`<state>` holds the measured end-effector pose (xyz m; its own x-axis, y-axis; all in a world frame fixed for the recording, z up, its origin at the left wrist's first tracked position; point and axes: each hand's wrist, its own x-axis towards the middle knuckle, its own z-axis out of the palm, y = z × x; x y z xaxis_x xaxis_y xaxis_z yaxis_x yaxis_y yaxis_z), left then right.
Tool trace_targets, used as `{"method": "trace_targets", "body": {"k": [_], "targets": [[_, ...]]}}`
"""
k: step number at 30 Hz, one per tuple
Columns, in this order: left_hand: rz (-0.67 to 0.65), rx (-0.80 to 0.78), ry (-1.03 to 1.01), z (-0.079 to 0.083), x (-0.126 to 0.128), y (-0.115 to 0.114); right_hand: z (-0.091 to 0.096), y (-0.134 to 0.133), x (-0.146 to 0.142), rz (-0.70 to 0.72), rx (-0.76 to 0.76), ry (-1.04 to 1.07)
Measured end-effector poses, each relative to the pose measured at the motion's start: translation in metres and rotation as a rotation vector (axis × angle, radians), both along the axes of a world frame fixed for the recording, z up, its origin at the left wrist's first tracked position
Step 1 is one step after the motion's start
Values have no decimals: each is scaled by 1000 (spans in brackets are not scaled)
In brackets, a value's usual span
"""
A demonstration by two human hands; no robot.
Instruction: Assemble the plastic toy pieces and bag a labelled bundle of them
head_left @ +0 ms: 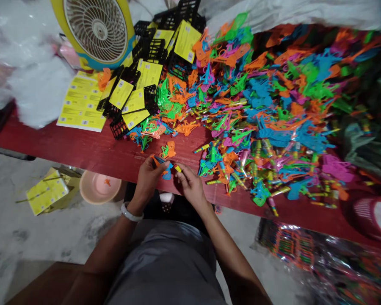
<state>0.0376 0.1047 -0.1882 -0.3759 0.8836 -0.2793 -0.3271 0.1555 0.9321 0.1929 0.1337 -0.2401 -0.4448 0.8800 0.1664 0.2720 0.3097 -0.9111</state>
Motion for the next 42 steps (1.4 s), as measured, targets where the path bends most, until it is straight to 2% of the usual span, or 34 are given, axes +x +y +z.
{"method": "trace_targets", "body": {"k": [7,12,17,20,24,31,35,37,38,40,41,42], "targets": [[30,41,15,-8,2,-2,-4,0,-2,27,111,-41],[59,62,53,-14,5,-3,3,-2,-2,20,80,-39],[51,51,188,-8,6,-6,12,-5,-3,-1,36,-72],[63,76,259,-3,8,-6,12,-7,-3,-50,79,-87],[68,83,190,0,11,-4,11,-6,-1,-100,157,-92],[42,75,169,-7,10,-6,3,-8,-3,29,88,-29],[-56,88,264,-18,15,2,10,4,17,49,109,-83],[-36,132,394,-23,15,12,23,20,40,-68,207,-156],[-1,149,508,-26,14,18,32,30,51,-189,290,-205],[62,134,777,-32,8,29,48,50,67,-519,505,-319],[65,98,899,-35,5,34,55,60,68,-661,607,-370],[48,57,994,-38,2,39,58,70,63,-736,683,-411]]}}
